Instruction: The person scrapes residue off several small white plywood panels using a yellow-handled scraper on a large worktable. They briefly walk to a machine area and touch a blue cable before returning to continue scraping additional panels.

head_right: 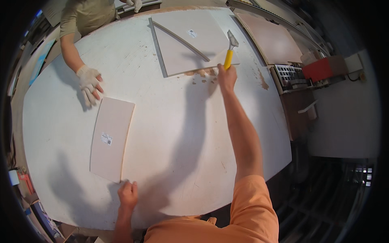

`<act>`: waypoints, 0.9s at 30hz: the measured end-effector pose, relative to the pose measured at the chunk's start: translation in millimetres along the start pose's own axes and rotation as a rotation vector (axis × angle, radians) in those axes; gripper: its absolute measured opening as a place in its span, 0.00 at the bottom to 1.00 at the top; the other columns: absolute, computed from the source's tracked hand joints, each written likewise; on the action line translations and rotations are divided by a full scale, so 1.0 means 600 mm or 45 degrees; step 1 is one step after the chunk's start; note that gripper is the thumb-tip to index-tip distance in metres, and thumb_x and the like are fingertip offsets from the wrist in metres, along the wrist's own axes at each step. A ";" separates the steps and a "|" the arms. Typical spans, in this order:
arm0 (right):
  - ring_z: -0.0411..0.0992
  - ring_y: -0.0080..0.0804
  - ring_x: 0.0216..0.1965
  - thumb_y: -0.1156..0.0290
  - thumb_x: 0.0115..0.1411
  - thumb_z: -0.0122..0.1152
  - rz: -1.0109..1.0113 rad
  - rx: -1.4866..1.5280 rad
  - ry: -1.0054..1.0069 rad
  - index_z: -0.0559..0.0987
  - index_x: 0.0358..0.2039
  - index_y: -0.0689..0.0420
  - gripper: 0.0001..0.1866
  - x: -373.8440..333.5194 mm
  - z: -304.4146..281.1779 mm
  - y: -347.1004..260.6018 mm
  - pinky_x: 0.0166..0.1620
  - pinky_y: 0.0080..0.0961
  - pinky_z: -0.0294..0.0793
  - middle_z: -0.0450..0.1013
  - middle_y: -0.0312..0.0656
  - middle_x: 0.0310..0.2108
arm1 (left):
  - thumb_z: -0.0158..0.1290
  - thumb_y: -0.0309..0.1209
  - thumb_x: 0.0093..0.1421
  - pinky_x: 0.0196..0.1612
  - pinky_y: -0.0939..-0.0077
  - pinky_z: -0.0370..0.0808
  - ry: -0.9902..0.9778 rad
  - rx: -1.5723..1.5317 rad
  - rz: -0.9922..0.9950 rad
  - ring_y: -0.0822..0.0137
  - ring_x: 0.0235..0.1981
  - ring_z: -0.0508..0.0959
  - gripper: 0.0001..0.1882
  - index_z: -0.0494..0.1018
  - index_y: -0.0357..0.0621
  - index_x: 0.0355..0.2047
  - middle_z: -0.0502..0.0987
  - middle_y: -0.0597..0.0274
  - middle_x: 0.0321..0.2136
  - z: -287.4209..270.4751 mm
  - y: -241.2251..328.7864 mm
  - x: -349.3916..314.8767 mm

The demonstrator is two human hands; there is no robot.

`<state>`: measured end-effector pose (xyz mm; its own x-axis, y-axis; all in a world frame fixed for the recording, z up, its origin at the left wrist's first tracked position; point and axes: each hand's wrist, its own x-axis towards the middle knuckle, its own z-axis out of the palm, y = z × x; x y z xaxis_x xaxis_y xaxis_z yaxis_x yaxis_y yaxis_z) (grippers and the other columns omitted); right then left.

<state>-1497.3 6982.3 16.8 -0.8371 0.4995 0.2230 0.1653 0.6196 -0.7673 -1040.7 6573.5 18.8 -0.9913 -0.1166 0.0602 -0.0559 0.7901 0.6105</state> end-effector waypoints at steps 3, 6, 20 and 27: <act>0.81 0.54 0.41 0.56 0.54 0.70 0.141 -0.157 -0.035 0.83 0.41 0.66 0.25 0.148 0.042 -0.011 0.47 0.43 0.77 0.81 0.57 0.37 | 0.60 0.27 0.62 0.21 0.55 0.70 -0.144 -0.148 0.045 0.46 0.18 0.73 0.17 0.66 0.41 0.19 0.70 0.49 0.18 0.045 0.046 -0.007; 0.81 0.50 0.41 0.55 0.53 0.71 0.171 -0.213 -0.174 0.83 0.42 0.64 0.25 0.221 0.087 -0.025 0.47 0.40 0.78 0.82 0.54 0.37 | 0.60 0.29 0.62 0.22 0.54 0.71 -0.249 -0.218 0.009 0.44 0.18 0.73 0.17 0.67 0.41 0.20 0.72 0.49 0.20 0.072 0.087 0.009; 0.80 0.46 0.35 0.60 0.53 0.72 0.019 -0.204 -0.229 0.82 0.38 0.67 0.22 -0.084 0.058 -0.058 0.42 0.40 0.78 0.80 0.55 0.36 | 0.55 0.47 0.67 0.35 0.60 0.77 0.092 -0.376 -0.165 0.52 0.29 0.84 0.26 0.75 0.28 0.34 0.81 0.44 0.26 0.252 0.212 0.665; 0.77 0.33 0.31 0.71 0.54 0.68 0.359 0.396 -0.249 0.76 0.35 0.63 0.13 -0.110 0.105 -0.076 0.37 0.32 0.75 0.77 0.43 0.28 | 0.53 0.51 0.67 0.31 0.62 0.77 -0.125 -0.499 -0.214 0.57 0.23 0.83 0.30 0.75 0.27 0.34 0.81 0.45 0.24 0.268 0.188 0.736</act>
<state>-1482.6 6883.0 -0.5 -0.8697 0.4800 -0.1149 0.2613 0.2501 -0.9323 -1504.2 6708.1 -12.8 -0.9800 -0.1514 -0.1290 -0.1865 0.4744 0.8603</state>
